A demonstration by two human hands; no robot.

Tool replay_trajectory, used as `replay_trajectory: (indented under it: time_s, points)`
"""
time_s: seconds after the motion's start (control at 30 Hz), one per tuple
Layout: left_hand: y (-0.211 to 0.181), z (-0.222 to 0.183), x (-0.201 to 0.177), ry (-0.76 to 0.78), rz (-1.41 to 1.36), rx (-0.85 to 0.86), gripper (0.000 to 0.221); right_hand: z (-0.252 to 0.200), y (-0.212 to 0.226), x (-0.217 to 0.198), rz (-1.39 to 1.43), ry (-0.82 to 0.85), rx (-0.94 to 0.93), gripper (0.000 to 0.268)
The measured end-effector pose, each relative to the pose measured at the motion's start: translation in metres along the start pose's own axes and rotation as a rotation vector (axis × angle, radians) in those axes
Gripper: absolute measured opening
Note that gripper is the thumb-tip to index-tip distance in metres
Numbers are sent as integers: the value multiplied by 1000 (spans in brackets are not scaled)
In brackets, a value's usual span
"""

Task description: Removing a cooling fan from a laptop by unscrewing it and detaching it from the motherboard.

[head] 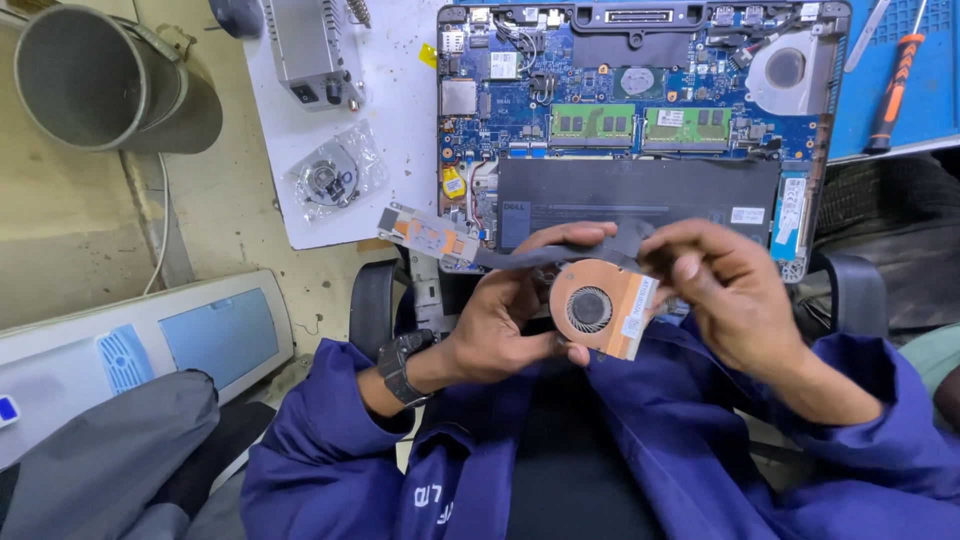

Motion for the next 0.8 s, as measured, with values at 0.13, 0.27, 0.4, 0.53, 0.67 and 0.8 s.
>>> replay_trajectory:
  time_s: [0.13, 0.27, 0.4, 0.53, 0.67, 0.8]
  points:
    - [-12, 4, -10, 39, -20, 133, 75, 15, 66, -28, -527, -117, -422, 27]
    - [-19, 4, -15, 55, -32, 173, 71, 31, 76, -108, -1372, -575, -808, 4]
    - [-23, 5, -21, 40, 1, 122, 66, 46, 75, -154, -1640, -810, -879, 9]
    - [-23, 4, -23, 19, 0, 89, 70, 62, 65, -186, -1949, -947, -701, 20]
    - [-22, 1, -27, 28, 66, 152, 69, 79, 58, -191, -2091, -894, -415, 16]
    - [-33, 4, -24, 53, -56, 290, 57, 69, 56, -189, -2111, -873, -517, 13]
Point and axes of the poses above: each hand's wrist, its own z-axis towards the middle knuckle, its own x-axis out of the palm, y = z × x, the point moved 5 cm from there along z, towards the middle knuckle, and after that the axes turned 3 degrees about x, right-handed, at the moved point
